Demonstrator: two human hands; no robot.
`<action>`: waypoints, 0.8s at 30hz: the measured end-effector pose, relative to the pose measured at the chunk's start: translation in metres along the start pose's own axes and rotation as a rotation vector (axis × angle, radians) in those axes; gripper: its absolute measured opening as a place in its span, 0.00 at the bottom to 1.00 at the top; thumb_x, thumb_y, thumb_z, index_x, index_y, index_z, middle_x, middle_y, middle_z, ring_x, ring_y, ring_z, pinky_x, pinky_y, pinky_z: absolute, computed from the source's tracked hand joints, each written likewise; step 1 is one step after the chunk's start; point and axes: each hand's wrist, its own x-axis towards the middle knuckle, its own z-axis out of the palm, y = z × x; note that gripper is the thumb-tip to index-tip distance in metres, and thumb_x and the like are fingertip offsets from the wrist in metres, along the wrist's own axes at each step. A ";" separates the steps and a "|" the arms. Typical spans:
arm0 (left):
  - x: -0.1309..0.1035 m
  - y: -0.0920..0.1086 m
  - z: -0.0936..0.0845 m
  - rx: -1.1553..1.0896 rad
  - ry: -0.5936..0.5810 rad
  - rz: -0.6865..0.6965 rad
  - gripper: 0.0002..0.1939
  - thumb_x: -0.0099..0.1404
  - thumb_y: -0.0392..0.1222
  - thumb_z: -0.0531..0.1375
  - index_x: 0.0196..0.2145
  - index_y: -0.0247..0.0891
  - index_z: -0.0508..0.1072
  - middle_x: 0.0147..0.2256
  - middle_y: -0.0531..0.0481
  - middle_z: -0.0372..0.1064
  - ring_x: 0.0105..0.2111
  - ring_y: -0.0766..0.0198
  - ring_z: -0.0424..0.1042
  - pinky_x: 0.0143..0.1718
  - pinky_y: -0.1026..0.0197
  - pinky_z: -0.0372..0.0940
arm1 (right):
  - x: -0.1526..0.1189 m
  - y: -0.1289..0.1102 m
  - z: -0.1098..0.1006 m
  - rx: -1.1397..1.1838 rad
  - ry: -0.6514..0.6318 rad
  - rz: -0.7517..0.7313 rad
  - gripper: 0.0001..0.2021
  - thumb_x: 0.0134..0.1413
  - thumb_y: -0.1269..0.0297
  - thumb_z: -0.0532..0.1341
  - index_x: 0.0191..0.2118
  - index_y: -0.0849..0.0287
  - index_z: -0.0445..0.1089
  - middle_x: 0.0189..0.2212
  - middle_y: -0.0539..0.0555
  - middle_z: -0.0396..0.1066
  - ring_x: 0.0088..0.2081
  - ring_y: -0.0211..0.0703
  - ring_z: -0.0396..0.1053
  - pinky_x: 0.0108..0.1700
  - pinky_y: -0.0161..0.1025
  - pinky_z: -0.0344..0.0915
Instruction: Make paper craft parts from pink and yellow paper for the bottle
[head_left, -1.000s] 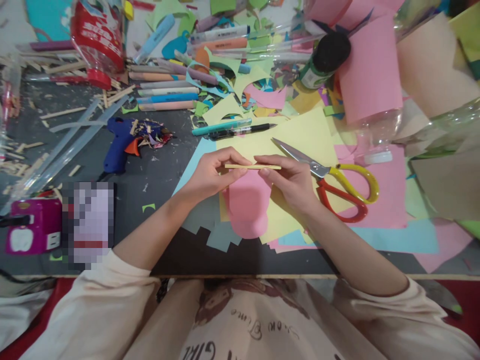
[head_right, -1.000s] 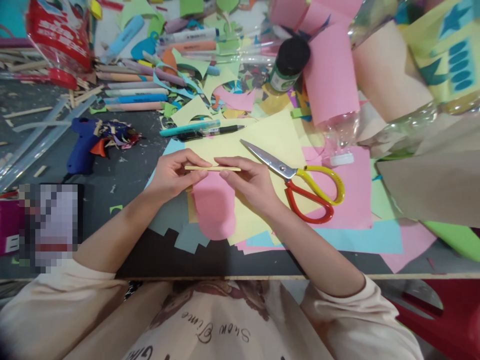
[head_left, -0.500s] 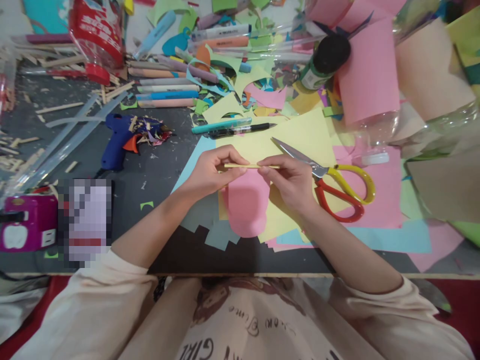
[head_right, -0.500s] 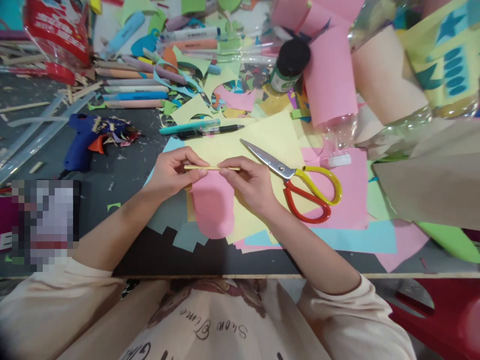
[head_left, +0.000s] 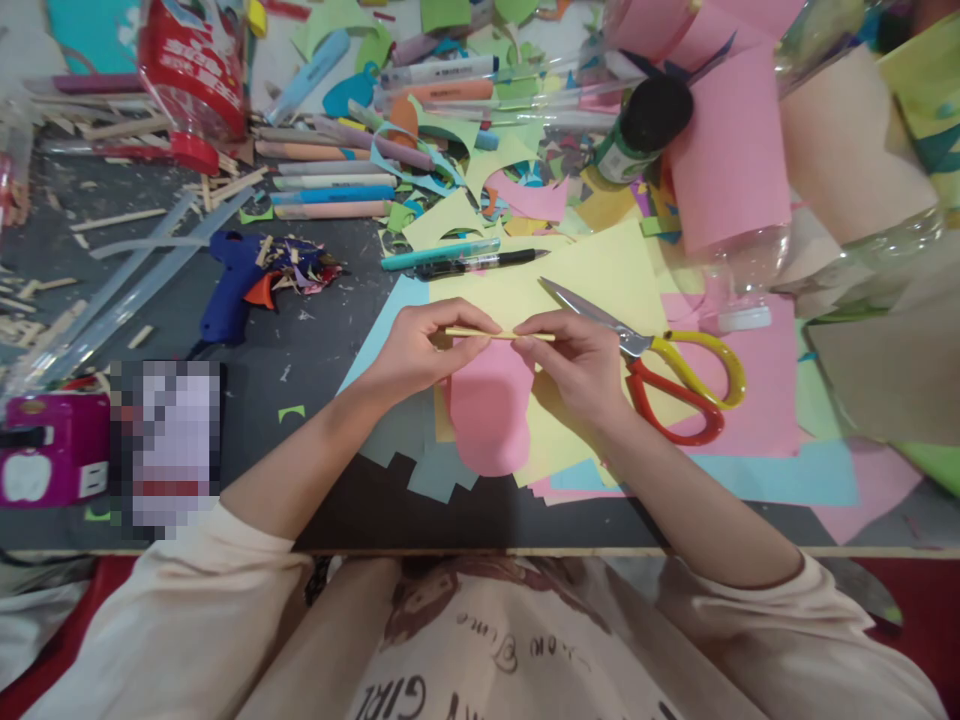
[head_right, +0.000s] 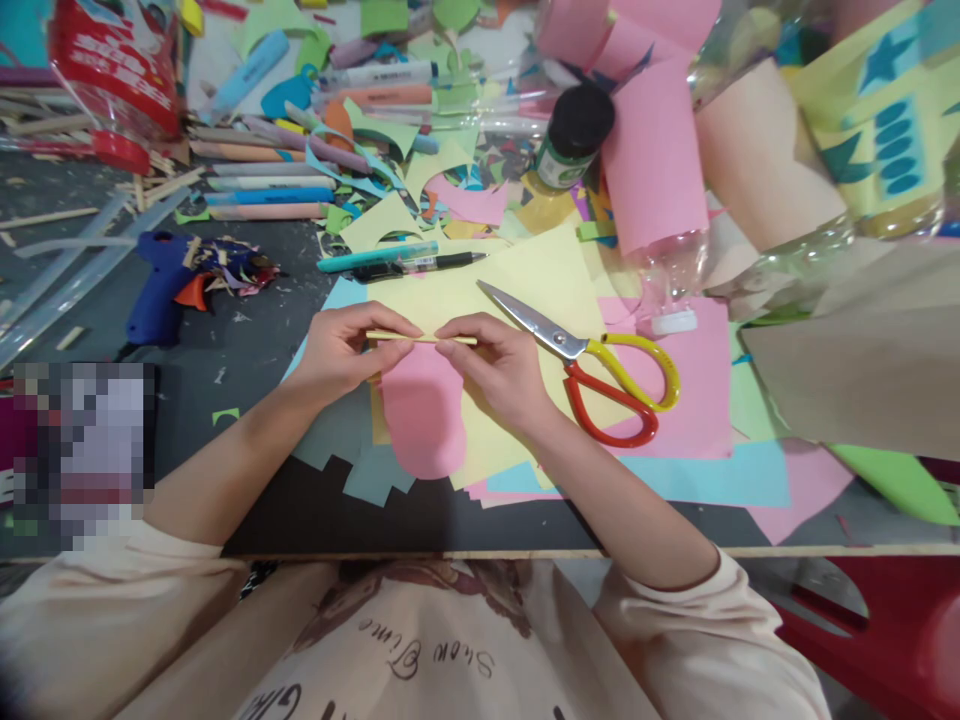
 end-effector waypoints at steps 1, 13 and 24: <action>0.000 0.001 0.001 0.001 0.020 -0.003 0.12 0.60 0.51 0.63 0.32 0.39 0.78 0.31 0.49 0.75 0.24 0.69 0.69 0.22 0.67 0.61 | 0.000 -0.001 0.000 -0.010 0.004 -0.011 0.07 0.47 0.57 0.70 0.28 0.53 0.76 0.27 0.50 0.76 0.29 0.40 0.72 0.32 0.42 0.71; 0.007 -0.008 0.002 -0.098 0.235 0.074 0.17 0.53 0.51 0.69 0.26 0.39 0.67 0.25 0.55 0.68 0.26 0.69 0.69 0.30 0.64 0.68 | 0.003 0.015 -0.003 0.102 0.121 0.009 0.10 0.47 0.52 0.70 0.31 0.50 0.74 0.30 0.48 0.72 0.29 0.39 0.68 0.32 0.43 0.70; -0.001 0.001 0.001 -0.053 0.031 -0.028 0.13 0.60 0.53 0.64 0.33 0.40 0.78 0.31 0.48 0.75 0.26 0.67 0.72 0.22 0.66 0.64 | 0.001 -0.001 -0.003 0.002 -0.071 0.005 0.08 0.50 0.54 0.69 0.33 0.51 0.78 0.32 0.51 0.78 0.34 0.42 0.74 0.38 0.44 0.73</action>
